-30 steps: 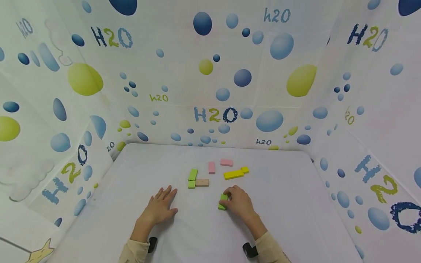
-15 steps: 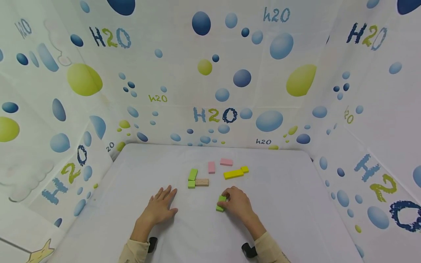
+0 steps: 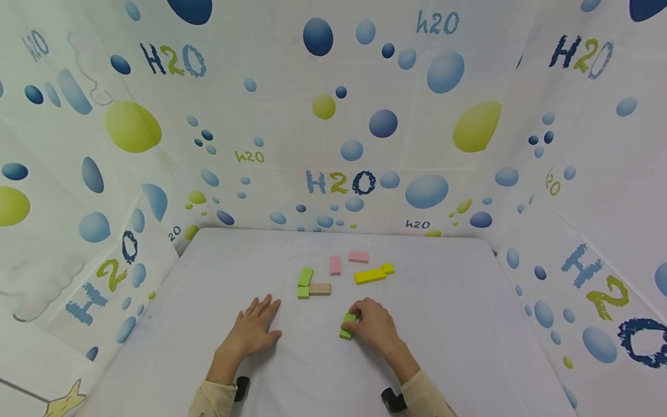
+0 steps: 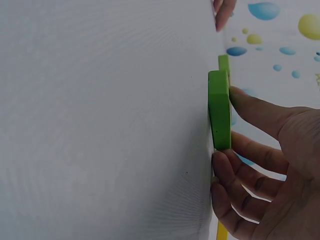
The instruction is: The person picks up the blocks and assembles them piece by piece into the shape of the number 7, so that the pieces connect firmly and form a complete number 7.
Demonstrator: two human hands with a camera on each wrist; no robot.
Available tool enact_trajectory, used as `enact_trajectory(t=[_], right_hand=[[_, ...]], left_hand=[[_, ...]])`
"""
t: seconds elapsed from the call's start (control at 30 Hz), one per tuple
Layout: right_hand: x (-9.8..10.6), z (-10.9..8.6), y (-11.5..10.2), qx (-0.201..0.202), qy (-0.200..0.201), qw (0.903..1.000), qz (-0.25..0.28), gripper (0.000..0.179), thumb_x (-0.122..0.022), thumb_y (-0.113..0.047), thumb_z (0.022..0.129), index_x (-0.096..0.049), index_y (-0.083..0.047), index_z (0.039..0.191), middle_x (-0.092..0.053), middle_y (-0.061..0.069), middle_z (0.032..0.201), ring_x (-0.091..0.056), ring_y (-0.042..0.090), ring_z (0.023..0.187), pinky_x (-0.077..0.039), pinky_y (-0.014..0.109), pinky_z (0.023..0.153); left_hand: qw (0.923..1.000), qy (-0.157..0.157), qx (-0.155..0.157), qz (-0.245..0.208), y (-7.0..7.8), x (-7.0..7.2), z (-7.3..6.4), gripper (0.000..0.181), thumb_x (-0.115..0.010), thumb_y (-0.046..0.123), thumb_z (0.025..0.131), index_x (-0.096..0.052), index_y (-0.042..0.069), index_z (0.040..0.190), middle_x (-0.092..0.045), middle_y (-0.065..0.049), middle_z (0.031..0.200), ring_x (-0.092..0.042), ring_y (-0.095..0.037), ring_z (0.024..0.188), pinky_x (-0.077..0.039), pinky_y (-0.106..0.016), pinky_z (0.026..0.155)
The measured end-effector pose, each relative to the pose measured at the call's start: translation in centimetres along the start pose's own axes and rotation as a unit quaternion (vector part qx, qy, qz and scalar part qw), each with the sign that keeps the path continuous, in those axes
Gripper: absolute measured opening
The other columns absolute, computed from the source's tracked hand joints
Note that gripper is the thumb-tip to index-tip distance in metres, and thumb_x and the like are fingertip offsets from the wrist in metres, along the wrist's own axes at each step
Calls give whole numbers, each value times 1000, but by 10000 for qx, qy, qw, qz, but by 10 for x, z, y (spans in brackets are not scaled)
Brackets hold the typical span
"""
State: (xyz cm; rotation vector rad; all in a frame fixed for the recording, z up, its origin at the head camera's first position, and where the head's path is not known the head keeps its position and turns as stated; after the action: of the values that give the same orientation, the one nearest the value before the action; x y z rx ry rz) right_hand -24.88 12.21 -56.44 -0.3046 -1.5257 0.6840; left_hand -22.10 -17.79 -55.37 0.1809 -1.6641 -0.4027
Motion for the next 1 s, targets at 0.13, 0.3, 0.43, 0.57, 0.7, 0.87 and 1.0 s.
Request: enact_trajectory(t=[0.13,0.3,0.43,0.57,0.7,0.87,1.0], right_hand=[[-1,-1,0,46,-33,10000,-14,33,-93,-36,76,-77,-14,96,-62,-7,85,-55,8,76,-49,28,66],[-3,-1,0,-25,-109,9999,-15,33,-93,-38,76,-77,-16,96,-60,-9,84,-54,8,75,-48,27,66],[-4,-3,-1,50,-97,9999,-47,33,-93,-39,76,-77,-17,95,-60,-9,83,-54,8,75,-48,26,66],[-4,-4,-3,187,-83,9998,-39,34,-93,-39,77,-77,-16,95,-61,-9,84,-54,7,75,-48,26,66],[-4,-6,-5,245,-93,9997,-32,34,-92,-39,77,-76,-15,95,-61,-9,84,-54,7,75,-48,25,65],[-6,-7,-6,259,-144,9996,23,33,-92,-39,78,-76,-15,94,-60,-9,84,-54,8,75,-47,25,66],[-9,-8,-7,259,-193,9994,130,34,-92,-39,78,-75,-15,94,-60,-9,84,-53,8,75,-47,25,66]], left_hand=[[10000,-5,-5,-3,0,0,0,72,-73,29,91,-49,7,155,-37,-20,165,-27,-49,153,-22,-75,118],[10000,-7,5,-20,1,-1,0,72,-73,29,91,-49,7,155,-37,-20,165,-26,-49,153,-21,-75,118],[10000,4,15,-60,1,-1,0,71,-73,28,91,-49,7,155,-37,-20,165,-26,-49,153,-21,-75,118],[9999,42,11,-94,2,1,-1,71,-73,28,91,-49,7,155,-37,-21,165,-26,-49,153,-21,-75,118],[9999,67,5,-93,2,1,-1,71,-73,28,91,-49,7,155,-37,-21,164,-26,-49,153,-21,-75,117],[9999,62,0,-89,1,-1,-1,71,-72,27,92,-49,6,155,-37,-21,164,-26,-49,153,-21,-75,118],[9997,115,-41,-203,-1,-4,0,71,-72,28,91,-49,5,155,-38,-22,164,-26,-50,152,-20,-76,118]])
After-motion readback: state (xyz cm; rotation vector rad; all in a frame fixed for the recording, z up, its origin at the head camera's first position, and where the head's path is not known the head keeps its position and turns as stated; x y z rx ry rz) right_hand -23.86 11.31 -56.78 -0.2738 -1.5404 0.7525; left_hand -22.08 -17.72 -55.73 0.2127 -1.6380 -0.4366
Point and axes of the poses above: each hand's wrist, its own z-axis towards the middle knuckle, its own x-axis out of the back of the hand, y = z × x, the point moved 4 cm from there along z, towards the middle knuckle
